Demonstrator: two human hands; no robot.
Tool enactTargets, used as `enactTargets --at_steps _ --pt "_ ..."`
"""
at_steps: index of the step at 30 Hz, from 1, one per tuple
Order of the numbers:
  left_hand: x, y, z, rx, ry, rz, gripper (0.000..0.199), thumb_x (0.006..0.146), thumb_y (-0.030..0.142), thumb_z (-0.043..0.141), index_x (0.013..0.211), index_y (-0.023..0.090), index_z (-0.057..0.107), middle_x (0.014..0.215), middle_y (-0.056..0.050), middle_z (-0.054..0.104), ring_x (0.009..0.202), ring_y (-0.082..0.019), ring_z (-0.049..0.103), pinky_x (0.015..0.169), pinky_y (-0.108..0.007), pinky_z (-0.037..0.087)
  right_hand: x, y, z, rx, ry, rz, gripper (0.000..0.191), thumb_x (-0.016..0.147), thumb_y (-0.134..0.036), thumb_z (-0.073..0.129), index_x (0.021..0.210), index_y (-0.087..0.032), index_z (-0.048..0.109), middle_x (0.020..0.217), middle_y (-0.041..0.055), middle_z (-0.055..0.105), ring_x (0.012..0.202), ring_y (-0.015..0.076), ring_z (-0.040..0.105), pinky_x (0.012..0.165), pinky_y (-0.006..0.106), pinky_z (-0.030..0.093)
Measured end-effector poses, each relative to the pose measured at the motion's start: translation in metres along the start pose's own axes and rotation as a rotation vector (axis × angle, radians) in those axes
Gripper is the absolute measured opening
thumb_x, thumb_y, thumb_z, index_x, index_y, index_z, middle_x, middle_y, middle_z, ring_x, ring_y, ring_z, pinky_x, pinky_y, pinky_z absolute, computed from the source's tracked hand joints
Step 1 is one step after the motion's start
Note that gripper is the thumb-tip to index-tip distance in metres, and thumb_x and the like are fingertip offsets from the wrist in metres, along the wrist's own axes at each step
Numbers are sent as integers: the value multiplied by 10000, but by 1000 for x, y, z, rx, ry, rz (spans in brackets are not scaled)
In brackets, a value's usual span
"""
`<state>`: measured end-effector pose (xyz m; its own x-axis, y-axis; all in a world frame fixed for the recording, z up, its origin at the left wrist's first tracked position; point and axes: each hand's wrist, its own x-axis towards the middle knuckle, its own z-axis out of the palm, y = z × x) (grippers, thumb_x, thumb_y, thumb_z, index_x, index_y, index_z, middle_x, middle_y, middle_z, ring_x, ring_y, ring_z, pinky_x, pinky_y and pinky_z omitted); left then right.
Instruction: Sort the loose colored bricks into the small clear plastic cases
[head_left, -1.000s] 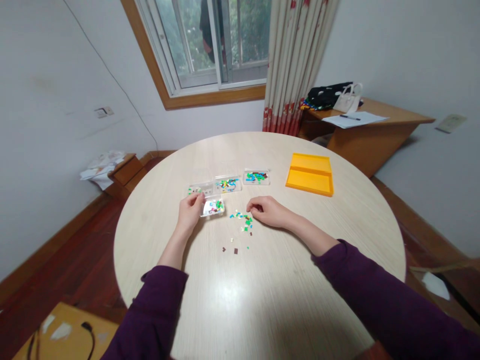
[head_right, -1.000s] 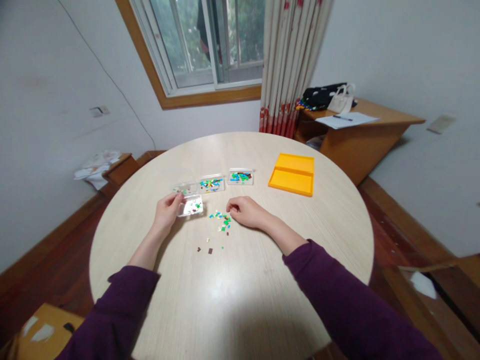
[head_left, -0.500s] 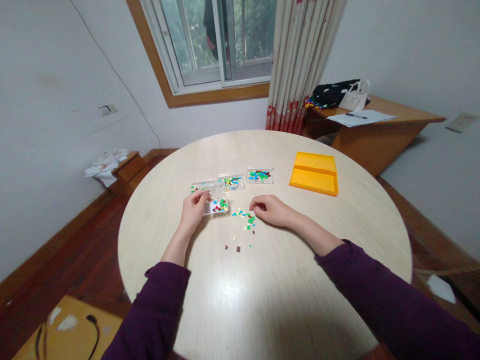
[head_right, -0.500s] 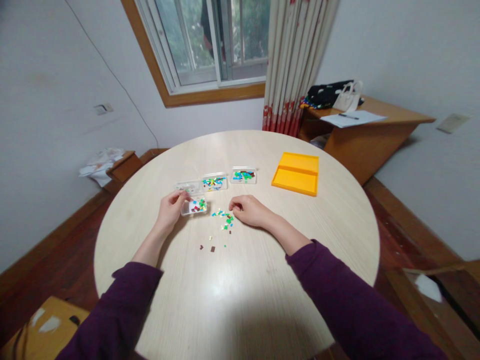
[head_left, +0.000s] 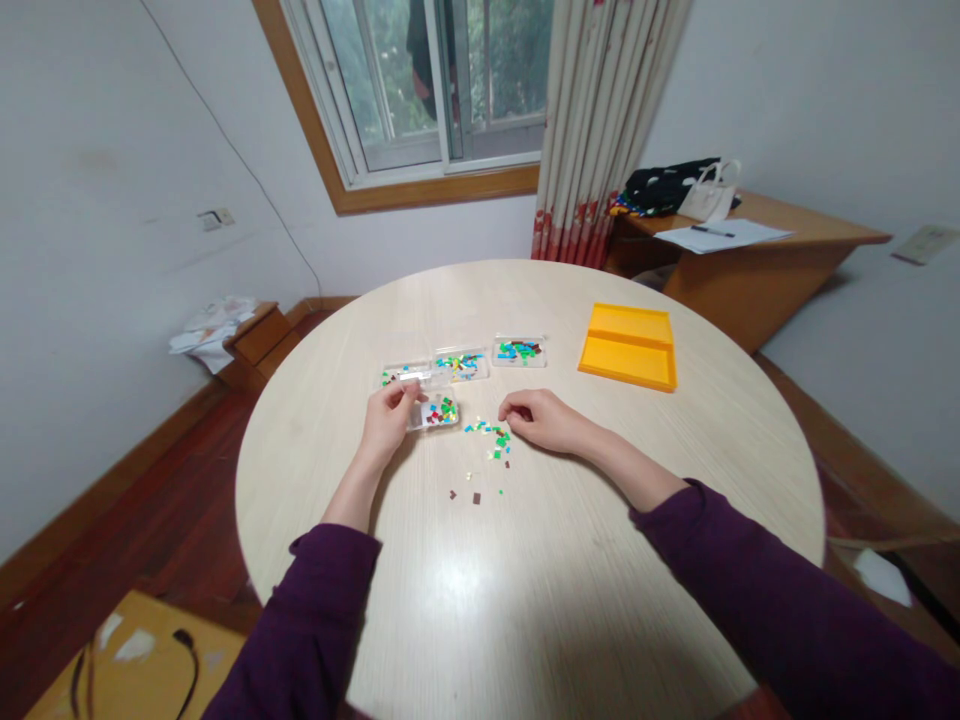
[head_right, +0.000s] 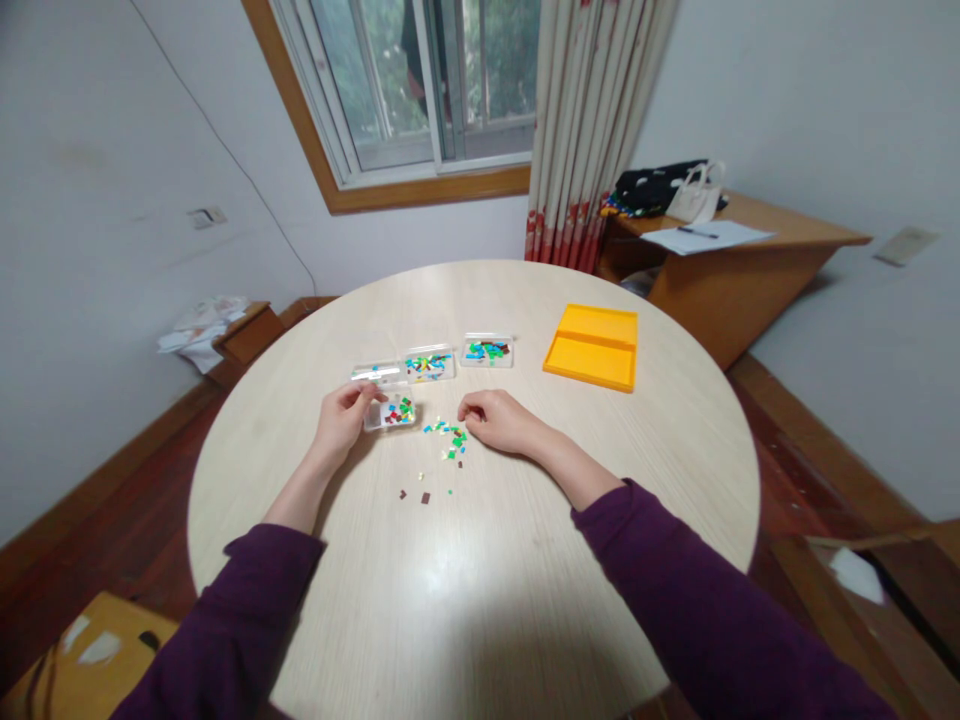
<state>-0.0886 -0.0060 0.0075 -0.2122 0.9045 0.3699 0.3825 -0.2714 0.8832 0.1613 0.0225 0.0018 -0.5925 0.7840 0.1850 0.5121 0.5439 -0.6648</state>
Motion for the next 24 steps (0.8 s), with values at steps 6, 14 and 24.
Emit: enactTargets --at_steps 6,14,24 --pt "0 0 0 -11 -13 -10 437 712 591 605 613 170 665 624 -37 659 561 -148 507 555 -259 376 0 0 0 1 10 -11 225 733 -77 460 765 -136 675 640 -2 575 579 98 450 597 221 345" --pt "1 -4 0 -25 -16 -27 452 706 610 613 628 169 672 631 -40 655 554 -144 498 532 -256 356 0 0 -1 3 9 -12 216 729 -73 467 765 -136 671 644 -3 578 583 98 454 590 217 342" --pt "0 -2 0 -18 22 -53 436 711 590 606 631 165 665 675 -39 663 572 -141 508 525 -252 360 0 1 1 -5 11 -18 228 726 -70 463 775 -132 676 648 -1 579 585 99 458 590 219 345"
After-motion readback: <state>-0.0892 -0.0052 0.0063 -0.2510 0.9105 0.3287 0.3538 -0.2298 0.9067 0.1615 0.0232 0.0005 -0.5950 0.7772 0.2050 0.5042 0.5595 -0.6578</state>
